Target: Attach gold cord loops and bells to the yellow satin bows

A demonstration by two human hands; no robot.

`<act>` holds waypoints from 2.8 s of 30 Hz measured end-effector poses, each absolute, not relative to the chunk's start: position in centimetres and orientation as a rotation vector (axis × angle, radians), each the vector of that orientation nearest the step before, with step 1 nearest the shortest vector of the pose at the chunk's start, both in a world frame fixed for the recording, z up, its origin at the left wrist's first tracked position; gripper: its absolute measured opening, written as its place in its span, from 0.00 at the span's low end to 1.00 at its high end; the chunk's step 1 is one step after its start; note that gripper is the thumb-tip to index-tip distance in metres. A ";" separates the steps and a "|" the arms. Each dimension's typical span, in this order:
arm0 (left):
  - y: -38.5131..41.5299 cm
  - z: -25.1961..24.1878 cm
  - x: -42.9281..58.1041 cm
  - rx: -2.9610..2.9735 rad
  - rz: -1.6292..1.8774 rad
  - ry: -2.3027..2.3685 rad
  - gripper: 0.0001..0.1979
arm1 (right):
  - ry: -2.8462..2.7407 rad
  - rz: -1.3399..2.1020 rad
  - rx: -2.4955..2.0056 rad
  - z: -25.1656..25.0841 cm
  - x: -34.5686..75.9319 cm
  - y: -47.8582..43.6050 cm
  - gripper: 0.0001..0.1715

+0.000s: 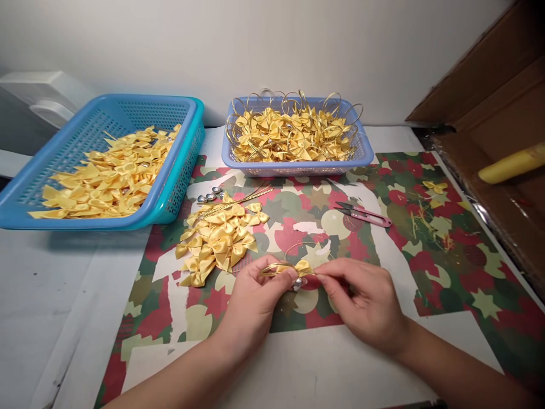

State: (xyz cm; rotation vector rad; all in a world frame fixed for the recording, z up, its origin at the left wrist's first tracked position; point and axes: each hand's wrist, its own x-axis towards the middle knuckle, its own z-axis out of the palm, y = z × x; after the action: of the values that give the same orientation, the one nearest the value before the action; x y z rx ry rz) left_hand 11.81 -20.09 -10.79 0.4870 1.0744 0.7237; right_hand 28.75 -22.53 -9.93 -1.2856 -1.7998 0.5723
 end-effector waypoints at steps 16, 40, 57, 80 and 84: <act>-19.8 -11.0 12.0 0.511 0.759 1.091 0.13 | -1.447 1.015 -1.328 -12.2 27.9 -22.7 0.08; -19.9 -11.1 11.9 0.592 0.714 1.100 0.15 | -1.397 1.109 -1.310 -12.1 27.6 -22.9 0.08; -20.0 -10.3 12.0 0.857 0.815 1.172 0.12 | -1.611 0.770 -1.374 -11.8 27.4 -22.6 0.09; -18.5 -9.9 12.2 1.093 0.679 1.266 0.08 | -1.547 0.835 -1.392 -12.5 27.3 -22.3 0.11; -18.3 -10.0 12.2 1.085 0.633 1.251 0.08 | -1.558 0.807 -1.411 -12.5 27.3 -22.3 0.12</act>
State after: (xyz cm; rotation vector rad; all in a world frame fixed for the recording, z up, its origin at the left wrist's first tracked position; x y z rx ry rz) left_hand 12.16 -18.34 -10.04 1.0850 1.2511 0.6334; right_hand 27.32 -22.26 -12.49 -1.4107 -1.5579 0.8073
